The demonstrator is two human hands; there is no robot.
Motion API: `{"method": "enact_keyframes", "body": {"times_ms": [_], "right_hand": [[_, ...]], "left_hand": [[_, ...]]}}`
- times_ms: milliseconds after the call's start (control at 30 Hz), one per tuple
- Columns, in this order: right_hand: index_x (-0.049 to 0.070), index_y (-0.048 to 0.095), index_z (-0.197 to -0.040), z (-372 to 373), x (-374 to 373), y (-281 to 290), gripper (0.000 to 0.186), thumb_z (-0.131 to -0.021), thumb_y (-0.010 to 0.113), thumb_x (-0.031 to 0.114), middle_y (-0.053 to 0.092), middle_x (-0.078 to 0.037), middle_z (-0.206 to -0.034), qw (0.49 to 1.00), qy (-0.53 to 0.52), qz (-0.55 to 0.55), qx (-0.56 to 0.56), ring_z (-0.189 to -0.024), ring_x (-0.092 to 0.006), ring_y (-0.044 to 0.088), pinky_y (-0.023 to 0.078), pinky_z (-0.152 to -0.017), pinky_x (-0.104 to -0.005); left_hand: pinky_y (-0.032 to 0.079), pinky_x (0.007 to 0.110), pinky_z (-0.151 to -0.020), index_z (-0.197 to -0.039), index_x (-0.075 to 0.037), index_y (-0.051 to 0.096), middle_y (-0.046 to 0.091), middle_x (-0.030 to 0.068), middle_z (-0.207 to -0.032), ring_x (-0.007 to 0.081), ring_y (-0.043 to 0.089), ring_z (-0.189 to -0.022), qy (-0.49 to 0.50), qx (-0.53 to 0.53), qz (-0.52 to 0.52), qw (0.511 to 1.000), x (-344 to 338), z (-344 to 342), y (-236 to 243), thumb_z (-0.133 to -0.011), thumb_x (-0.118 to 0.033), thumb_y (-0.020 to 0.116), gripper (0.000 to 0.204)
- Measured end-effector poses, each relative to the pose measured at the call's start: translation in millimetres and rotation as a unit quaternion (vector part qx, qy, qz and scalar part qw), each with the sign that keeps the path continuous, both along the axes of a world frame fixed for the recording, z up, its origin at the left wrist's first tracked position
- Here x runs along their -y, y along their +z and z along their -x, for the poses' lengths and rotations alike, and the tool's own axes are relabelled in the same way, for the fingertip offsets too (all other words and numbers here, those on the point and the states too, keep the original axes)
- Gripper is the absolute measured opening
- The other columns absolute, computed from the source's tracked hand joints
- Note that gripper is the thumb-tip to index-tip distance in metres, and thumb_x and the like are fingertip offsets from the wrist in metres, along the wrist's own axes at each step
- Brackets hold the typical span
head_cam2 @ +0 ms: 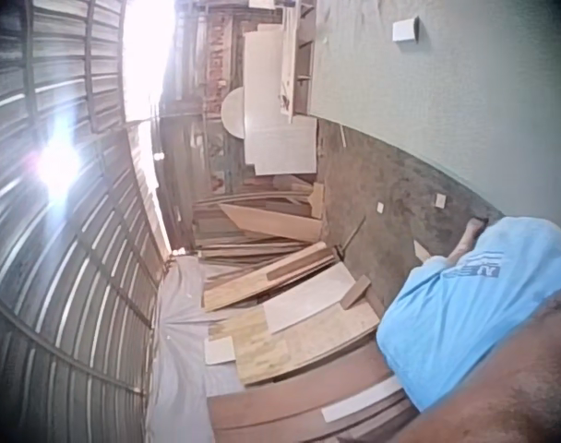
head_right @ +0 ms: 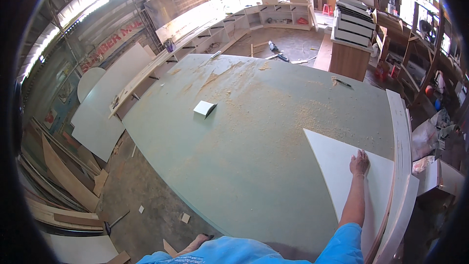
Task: The person assembles wooden components by placing triangular panels and strips on a workbench, checking measurements with a tape measure, and tapping the pieces into alignment using a hammer.
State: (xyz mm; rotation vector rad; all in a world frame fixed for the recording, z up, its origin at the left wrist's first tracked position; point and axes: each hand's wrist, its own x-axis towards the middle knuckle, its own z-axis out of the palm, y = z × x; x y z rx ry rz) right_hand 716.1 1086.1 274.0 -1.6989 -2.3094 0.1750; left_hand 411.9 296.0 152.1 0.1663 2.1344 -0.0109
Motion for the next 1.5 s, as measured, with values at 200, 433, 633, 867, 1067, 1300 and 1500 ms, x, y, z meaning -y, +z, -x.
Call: {"method": "enact_keyframes", "body": {"times_ms": [200,433,633,867,1067,1300,1500], "right_hand": [[0.011,0.052,-0.146,-4.7,-15.2,19.4,0.057,-0.098,0.062,0.040,0.049,-0.007,-0.154,0.997,-0.019,0.042,0.059,-0.146,-0.0266,0.041,0.032,-0.120,-0.0475],[0.014,0.051,-0.148,-10.2,-18.1,23.9,0.058,-0.100,0.058,0.045,0.049,-0.006,-0.155,0.994,-0.019,0.074,0.073,-0.147,-0.0256,0.039,0.032,-0.119,-0.0486],[0.013,0.055,-0.142,-25.2,4.0,-7.7,0.053,-0.101,0.057,0.046,0.058,-0.009,-0.142,0.998,0.005,-0.029,0.060,-0.137,-0.0291,0.047,0.036,-0.113,-0.0527],[0.013,0.049,-0.146,-57.6,89.7,-12.9,0.054,-0.105,0.049,0.047,0.050,-0.007,-0.151,0.998,-0.001,-0.035,0.054,-0.146,-0.0269,0.038,0.028,-0.117,-0.0583],[0.015,0.049,-0.146,-80.4,170.4,-10.0,0.053,-0.103,0.052,0.046,0.048,-0.004,-0.151,0.998,-0.008,-0.055,0.038,-0.147,-0.0251,0.035,0.024,-0.121,-0.0592],[0.015,0.043,-0.152,-107.5,247.3,-6.1,0.054,-0.106,0.046,0.044,0.043,-0.007,-0.157,0.999,-0.008,-0.018,0.032,-0.151,-0.0277,0.032,0.021,-0.123,-0.0594],[0.015,0.042,-0.153,-115.5,278.3,-1.0,0.055,-0.107,0.045,0.045,0.041,-0.007,-0.159,0.999,0.000,-0.014,0.047,-0.151,-0.0266,0.031,0.020,-0.124,-0.0573]], "left_hand": [[0.047,0.044,-0.106,-0.127,-0.001,0.069,0.062,0.0225,-0.138,0.0390,0.056,-0.132,-0.023,-0.011,-0.010,1.000,-9.3,-0.1,-3.9,-0.098,-0.063,0.050,0.071],[0.049,0.044,-0.104,-0.127,-0.003,0.069,0.064,0.0243,-0.134,0.0401,0.059,-0.128,0.006,-0.038,0.006,0.999,-22.6,11.6,13.7,-0.098,-0.061,0.053,0.067],[0.053,0.045,-0.097,-0.120,-0.003,0.072,0.069,0.0242,-0.124,0.0420,0.063,-0.120,-0.214,-0.005,-0.024,0.977,-27.1,24.4,18.9,-0.097,-0.057,0.055,0.061],[0.055,0.045,-0.091,-0.113,-0.003,0.073,0.072,0.0229,-0.114,0.0400,0.067,-0.109,-0.124,0.011,-0.056,0.991,-7.9,28.6,-0.4,-0.098,-0.056,0.055,0.058],[0.055,0.045,-0.089,-0.111,-0.003,0.073,0.072,0.0223,-0.111,0.0391,0.067,-0.105,-0.159,0.013,-0.058,0.986,-1.9,31.0,-1.2,-0.098,-0.056,0.055,0.057],[0.055,0.045,-0.087,-0.108,-0.003,0.073,0.072,0.0216,-0.107,0.0380,0.068,-0.101,-0.194,0.009,-0.071,0.978,1.9,38.5,-5.5,-0.098,-0.055,0.055,0.056],[0.055,0.045,-0.086,-0.106,-0.003,0.074,0.072,0.0211,-0.104,0.0370,0.068,-0.098,-0.204,0.004,-0.080,0.976,7.6,44.3,-5.4,-0.098,-0.055,0.055,0.055]]}}
